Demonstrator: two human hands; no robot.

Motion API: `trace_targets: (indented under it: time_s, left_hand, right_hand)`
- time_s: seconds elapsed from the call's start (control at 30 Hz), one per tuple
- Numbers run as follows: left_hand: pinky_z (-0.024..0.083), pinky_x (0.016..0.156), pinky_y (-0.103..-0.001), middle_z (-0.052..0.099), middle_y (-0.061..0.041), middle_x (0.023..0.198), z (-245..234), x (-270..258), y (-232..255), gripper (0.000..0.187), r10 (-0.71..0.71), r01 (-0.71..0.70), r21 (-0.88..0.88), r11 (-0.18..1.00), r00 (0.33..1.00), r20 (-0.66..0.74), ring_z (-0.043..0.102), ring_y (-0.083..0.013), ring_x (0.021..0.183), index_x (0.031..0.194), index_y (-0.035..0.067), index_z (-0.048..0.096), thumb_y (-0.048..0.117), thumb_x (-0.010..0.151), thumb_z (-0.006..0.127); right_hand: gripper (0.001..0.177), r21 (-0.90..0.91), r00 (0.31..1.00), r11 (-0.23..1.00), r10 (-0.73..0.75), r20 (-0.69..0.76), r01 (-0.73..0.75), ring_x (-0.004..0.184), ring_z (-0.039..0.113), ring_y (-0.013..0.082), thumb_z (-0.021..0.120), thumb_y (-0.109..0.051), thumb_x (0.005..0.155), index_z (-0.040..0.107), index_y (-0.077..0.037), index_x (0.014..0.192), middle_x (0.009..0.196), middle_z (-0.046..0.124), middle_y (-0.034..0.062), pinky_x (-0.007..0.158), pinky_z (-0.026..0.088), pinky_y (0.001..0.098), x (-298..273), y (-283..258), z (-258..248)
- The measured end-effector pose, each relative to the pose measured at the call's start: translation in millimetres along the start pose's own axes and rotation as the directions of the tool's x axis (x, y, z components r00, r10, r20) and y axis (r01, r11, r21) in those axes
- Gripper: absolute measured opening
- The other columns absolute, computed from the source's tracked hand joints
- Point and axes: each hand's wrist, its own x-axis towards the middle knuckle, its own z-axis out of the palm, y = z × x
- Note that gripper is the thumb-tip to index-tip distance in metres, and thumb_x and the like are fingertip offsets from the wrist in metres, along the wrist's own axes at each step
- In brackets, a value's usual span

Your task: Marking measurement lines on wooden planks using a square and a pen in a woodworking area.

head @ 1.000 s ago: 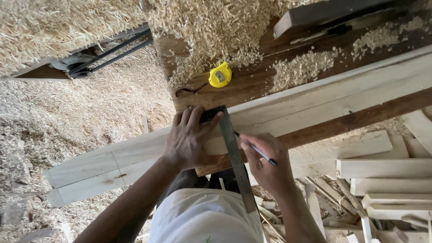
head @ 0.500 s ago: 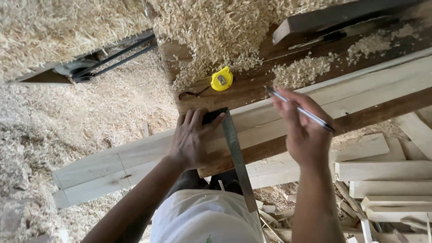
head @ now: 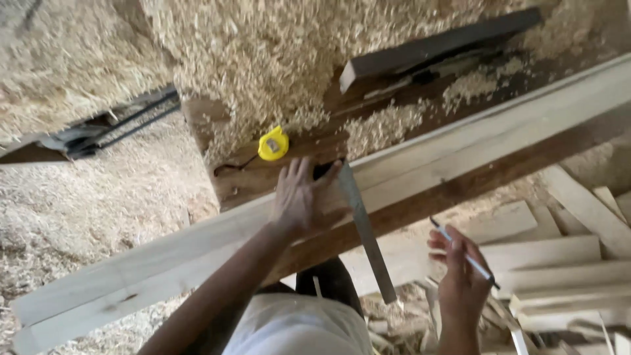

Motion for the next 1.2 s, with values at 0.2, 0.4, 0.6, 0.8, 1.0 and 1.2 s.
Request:
trace_targets:
  time_s: [0.2,0.4,0.6,0.8,1.0,1.2]
  left_hand:
    - [0.034,0.107,-0.054,0.043,-0.022,0.139,20.1,24.3,40.4,0.122,0.016,-0.018,0.029,0.999,0.997,0.075,0.040,-0.0398,0.129,0.153,0.020,0.043,0.076,0.053,0.084]
    - [0.033,0.109,-0.053,0.041,-0.022,0.143,31.4,31.7,46.3,0.123,-0.045,0.025,0.173,0.985,0.993,0.112,0.039,-0.0395,0.131,0.155,0.023,0.040,0.069,0.051,0.087]
    - [0.033,0.109,-0.054,0.040,-0.024,0.141,28.0,34.7,52.1,0.123,-0.088,0.058,0.206,0.977,0.986,0.141,0.038,-0.0410,0.130,0.153,0.022,0.040,0.066,0.050,0.089]
    - [0.034,0.108,-0.055,0.042,-0.024,0.141,29.2,32.8,50.3,0.122,-0.043,0.030,0.164,0.986,0.996,0.080,0.042,-0.0419,0.129,0.152,0.020,0.044,0.063,0.047,0.089]
    - [0.035,0.107,-0.056,0.044,-0.026,0.138,32.2,33.7,48.3,0.118,0.035,-0.038,0.104,0.994,0.999,0.027,0.044,-0.0434,0.127,0.150,0.017,0.048,0.061,0.049,0.089]
    - [0.036,0.105,-0.056,0.045,-0.026,0.137,31.5,32.4,45.9,0.116,0.035,-0.036,0.101,0.994,0.999,0.014,0.045,-0.0441,0.124,0.148,0.016,0.050,0.059,0.047,0.089]
  right_hand:
    - [0.033,0.036,0.994,0.999,-0.011,0.109,0.007,0.097,0.073,0.0231,0.052,-0.020,0.110,0.064,0.004,0.130,0.111,0.075,0.0189,0.080,0.060,0.0336,25.1,11.8,-17.3]
    - [0.029,0.065,0.960,0.997,-0.061,0.275,0.045,0.102,0.076,0.0241,0.056,-0.013,0.105,0.063,0.004,0.127,0.112,0.076,0.0190,0.087,0.063,0.0337,59.4,4.0,-7.9]
    - [0.023,0.083,0.867,0.959,-0.279,0.413,0.269,0.110,0.074,0.0217,0.058,-0.009,0.106,0.065,0.002,0.125,0.118,0.076,0.0168,0.092,0.060,0.0317,90.4,-11.7,30.7]
    - [0.023,0.068,0.825,0.949,-0.301,0.478,0.307,0.108,0.075,0.0167,0.060,-0.009,0.106,0.065,0.000,0.126,0.118,0.077,0.0134,0.089,0.060,0.0289,104.1,-16.4,52.5]
    - [0.022,0.003,0.820,0.935,-0.313,0.479,0.355,0.099,0.076,0.0161,0.062,-0.010,0.104,0.068,-0.003,0.123,0.114,0.077,0.0111,0.077,0.060,0.0271,108.1,-24.1,58.7]
    - [0.018,-0.074,0.767,0.856,-0.417,0.489,0.512,0.099,0.076,0.0189,0.064,-0.011,0.104,0.070,-0.005,0.120,0.111,0.077,0.0093,0.079,0.062,0.0305,115.9,-32.1,68.8]
